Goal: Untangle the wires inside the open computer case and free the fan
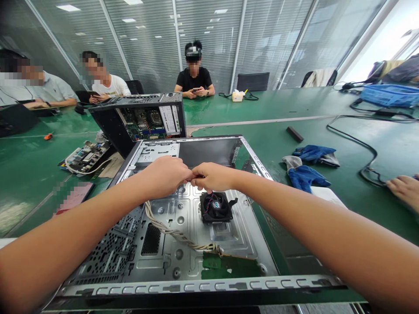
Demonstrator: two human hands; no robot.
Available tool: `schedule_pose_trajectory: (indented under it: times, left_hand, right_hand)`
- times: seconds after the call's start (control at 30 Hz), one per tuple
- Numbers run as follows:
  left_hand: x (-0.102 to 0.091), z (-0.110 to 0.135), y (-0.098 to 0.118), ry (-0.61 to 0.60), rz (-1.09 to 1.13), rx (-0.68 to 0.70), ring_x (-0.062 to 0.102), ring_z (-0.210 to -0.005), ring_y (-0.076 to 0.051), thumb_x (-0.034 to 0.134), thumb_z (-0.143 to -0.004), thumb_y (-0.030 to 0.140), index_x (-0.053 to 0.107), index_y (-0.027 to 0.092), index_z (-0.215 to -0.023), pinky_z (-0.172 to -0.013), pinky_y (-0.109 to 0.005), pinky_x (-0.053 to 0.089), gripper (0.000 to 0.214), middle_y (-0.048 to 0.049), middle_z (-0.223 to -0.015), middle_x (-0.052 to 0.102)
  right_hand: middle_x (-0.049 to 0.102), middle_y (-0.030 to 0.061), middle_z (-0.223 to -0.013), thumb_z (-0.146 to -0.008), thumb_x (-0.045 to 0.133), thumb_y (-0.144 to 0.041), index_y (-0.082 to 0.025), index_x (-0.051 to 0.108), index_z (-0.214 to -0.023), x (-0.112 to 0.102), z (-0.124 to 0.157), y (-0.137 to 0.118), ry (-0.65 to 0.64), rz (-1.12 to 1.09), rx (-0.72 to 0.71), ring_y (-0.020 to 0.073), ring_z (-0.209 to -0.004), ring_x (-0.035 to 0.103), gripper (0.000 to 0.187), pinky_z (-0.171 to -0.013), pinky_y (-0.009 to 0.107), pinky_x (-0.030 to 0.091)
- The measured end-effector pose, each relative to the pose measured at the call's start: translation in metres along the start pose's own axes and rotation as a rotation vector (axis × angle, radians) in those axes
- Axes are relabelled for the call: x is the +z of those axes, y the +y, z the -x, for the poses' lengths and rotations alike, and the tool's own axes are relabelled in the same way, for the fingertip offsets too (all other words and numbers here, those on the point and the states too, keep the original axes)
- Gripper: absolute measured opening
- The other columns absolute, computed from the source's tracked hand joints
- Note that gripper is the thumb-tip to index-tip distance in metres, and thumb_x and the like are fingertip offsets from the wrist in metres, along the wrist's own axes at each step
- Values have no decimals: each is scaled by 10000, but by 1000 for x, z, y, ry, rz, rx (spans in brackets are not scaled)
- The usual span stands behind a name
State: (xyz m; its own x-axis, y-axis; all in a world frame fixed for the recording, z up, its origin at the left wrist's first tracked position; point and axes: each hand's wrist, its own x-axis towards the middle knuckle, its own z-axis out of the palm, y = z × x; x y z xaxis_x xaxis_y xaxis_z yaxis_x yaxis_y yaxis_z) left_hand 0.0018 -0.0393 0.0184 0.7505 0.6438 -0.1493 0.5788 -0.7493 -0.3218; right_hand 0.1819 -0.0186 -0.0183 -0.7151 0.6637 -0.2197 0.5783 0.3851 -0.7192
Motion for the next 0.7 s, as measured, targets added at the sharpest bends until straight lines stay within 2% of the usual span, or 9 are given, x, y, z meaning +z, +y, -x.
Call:
schedule_pose_trajectory:
  times: [0.2, 0.27, 0.4, 0.53, 0.7]
  left_hand:
    - [-1, -1, 1, -33, 27, -1, 585, -677, -198, 550, -738, 88, 667, 184, -819, -584, -315, 338, 173, -77, -749, 674]
    - [-1, -1, 1, -9, 60, -28, 585, -674, -196, 541, -790, 144, 671, 179, -825, -591, -317, 343, 139, -88, -761, 673]
    - [2, 0, 0, 58, 108, -44, 582, -711, -192, 465, -877, 254, 668, 188, -885, -603, -312, 355, 214, -87, -802, 675]
    - [5, 0, -1, 102, 119, -35, 583, -728, -198, 494, -844, 250, 655, 195, -912, -593, -309, 356, 183, -71, -813, 672]
    - [8, -2, -3, 88, 106, -36, 581, -716, -191, 513, -813, 227, 655, 199, -906, -590, -301, 363, 172, -65, -798, 668]
  right_hand:
    - [621, 2, -764, -803, 495, -212, -174, 575, -850, -1, 1, -3, -11, 27, 14, 96, -510, 560, 100, -575, 263, 456]
    - [615, -2, -752, -795, 496, -201, -173, 572, -837, -1, 1, -3, -11, 30, 14, 97, -506, 559, 92, -578, 265, 454]
    - [614, -8, -722, -792, 489, -188, -174, 580, -841, -2, 2, -3, -14, 29, -10, 97, -499, 552, 104, -585, 270, 450]
    - [601, -16, -695, -793, 484, -172, -177, 576, -840, -2, 1, -2, -10, 30, -29, 101, -495, 550, 103, -582, 274, 449]
    - [581, -22, -691, -803, 480, -178, -178, 567, -842, -2, 1, -2, -16, 31, -32, 103, -495, 552, 96, -580, 279, 452]
